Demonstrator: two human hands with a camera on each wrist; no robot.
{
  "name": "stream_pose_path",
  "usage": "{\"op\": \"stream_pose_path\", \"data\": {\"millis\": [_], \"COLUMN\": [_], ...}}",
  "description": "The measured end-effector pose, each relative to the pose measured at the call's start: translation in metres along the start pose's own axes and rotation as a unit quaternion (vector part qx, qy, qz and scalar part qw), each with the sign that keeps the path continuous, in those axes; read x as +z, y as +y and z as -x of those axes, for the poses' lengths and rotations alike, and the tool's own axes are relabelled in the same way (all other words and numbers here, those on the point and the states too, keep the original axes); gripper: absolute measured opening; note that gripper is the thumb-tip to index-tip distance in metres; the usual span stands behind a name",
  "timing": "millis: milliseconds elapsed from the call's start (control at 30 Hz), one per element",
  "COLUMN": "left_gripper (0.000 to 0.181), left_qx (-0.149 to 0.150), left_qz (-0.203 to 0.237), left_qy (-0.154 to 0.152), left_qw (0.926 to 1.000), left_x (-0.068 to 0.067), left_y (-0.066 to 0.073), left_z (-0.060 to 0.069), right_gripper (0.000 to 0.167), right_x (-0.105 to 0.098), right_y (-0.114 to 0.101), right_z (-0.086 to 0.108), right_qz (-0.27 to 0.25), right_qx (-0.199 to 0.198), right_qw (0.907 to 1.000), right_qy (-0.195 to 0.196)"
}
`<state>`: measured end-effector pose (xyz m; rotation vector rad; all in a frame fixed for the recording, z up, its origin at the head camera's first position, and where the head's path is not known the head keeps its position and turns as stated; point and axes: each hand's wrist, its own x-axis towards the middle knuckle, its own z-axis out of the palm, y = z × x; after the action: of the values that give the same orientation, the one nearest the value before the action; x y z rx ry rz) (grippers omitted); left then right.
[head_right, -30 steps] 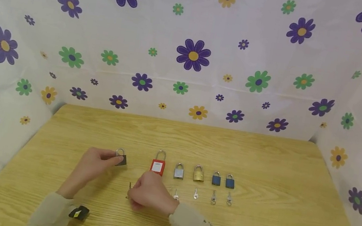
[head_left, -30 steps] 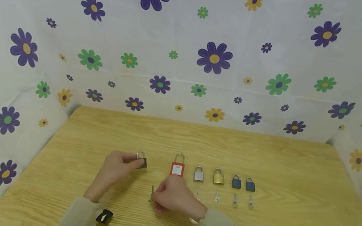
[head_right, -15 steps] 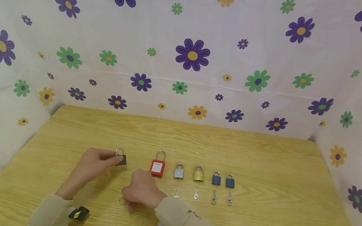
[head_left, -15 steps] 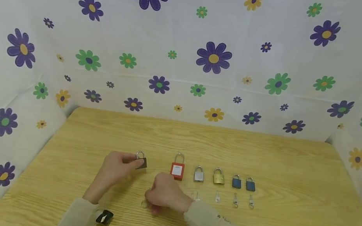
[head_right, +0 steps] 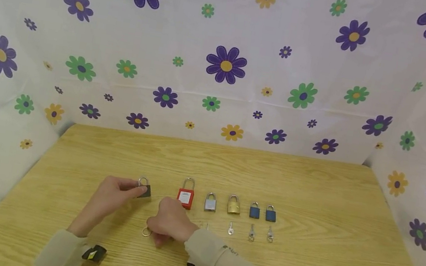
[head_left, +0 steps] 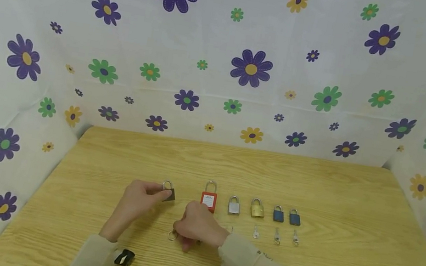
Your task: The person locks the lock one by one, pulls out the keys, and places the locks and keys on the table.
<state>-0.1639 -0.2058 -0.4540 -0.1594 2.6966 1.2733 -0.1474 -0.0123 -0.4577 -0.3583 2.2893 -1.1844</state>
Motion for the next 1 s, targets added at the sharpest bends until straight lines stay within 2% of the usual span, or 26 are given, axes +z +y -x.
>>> {"op": "stream_pose_path", "data": {"millis": [267, 500, 800, 1000], "left_gripper": [0.032, 0.028, 0.027, 0.027], "left_qx": [-0.003, 0.013, 0.007, 0.007], "left_qz": [0.002, -0.001, 0.022, 0.027], "left_qy": [0.002, 0.002, -0.003, -0.005], "left_qw": [1.0, 0.9999, 0.9997, 0.9996], "left_x": [0.005, 0.008, 0.009, 0.012], "left_y": [0.001, 0.002, 0.005, 0.005], "left_z": [-0.002, -0.004, -0.005, -0.005], "right_gripper": [0.034, 0.038, 0.027, 0.026], "right_x": [0.001, 0.0, -0.002, -0.002], "right_y": [0.001, 0.001, -0.002, -0.003], "right_z": [0.0, -0.002, -0.003, -0.005], "right_qz": [0.007, 0.006, -0.003, 0.005], "right_qx": [-0.008, -0.025, -0.029, -0.031], "right_qw": [0.9999, 0.9997, 0.9995, 0.9994], "right_qy": [0.005, -0.001, -0.01, -0.011]}}
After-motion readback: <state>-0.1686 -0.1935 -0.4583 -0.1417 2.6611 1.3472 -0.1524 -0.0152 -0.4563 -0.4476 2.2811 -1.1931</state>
